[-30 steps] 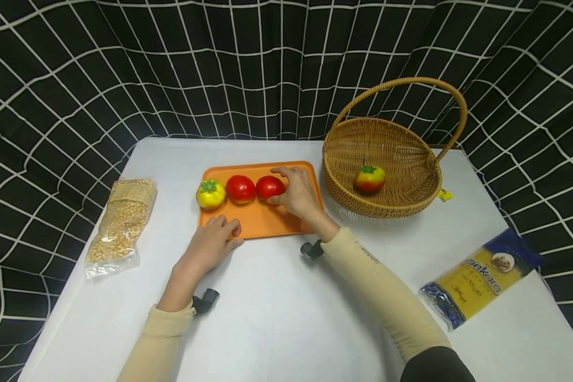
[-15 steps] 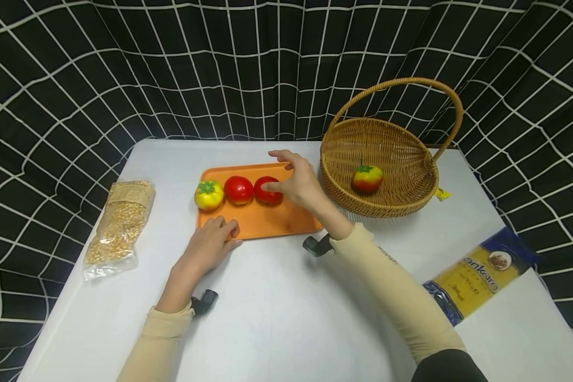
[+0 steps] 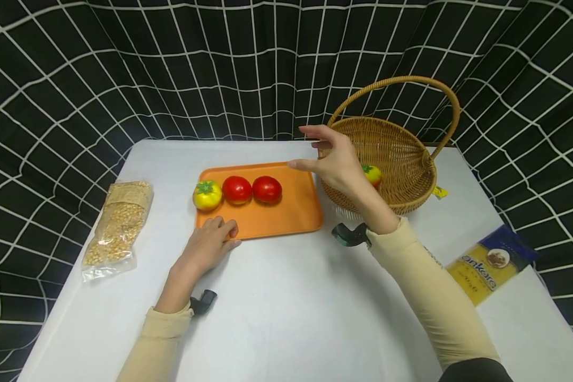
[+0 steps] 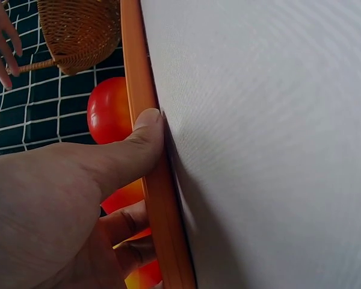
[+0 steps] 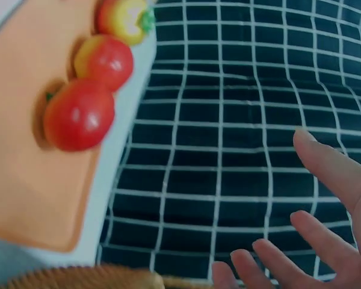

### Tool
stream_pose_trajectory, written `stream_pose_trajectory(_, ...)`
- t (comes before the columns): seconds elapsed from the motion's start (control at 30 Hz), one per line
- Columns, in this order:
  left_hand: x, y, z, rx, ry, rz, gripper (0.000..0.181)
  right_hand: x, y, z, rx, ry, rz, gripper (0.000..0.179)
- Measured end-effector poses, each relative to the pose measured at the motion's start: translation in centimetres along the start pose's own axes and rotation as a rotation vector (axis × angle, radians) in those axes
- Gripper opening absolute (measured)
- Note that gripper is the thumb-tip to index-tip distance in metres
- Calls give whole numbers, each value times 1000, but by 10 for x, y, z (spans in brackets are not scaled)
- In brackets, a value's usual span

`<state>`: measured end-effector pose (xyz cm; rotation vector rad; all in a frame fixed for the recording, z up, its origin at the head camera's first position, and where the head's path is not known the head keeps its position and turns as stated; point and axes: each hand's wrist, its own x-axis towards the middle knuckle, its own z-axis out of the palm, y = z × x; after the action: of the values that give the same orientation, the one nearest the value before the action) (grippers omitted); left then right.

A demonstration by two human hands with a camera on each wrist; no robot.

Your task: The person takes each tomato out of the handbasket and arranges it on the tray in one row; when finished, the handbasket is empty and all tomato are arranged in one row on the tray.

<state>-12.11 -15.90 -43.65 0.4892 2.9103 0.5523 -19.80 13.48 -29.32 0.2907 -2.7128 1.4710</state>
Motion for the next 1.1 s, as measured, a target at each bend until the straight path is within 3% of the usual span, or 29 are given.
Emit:
stream_pose_trajectory(0.2,-1,-1,1,-3,-1,-7,19,-6,7,-32,-3,80,-11,69)
stream_pose_trajectory(0.57,-1,-1,1,-12,7,-1,17,-9,34,-69,-50,155,95,75)
stream_pose_trajectory(1.1,0,0,1,-14,-2,-8,18,4,103,-90,-171,109,269,83)
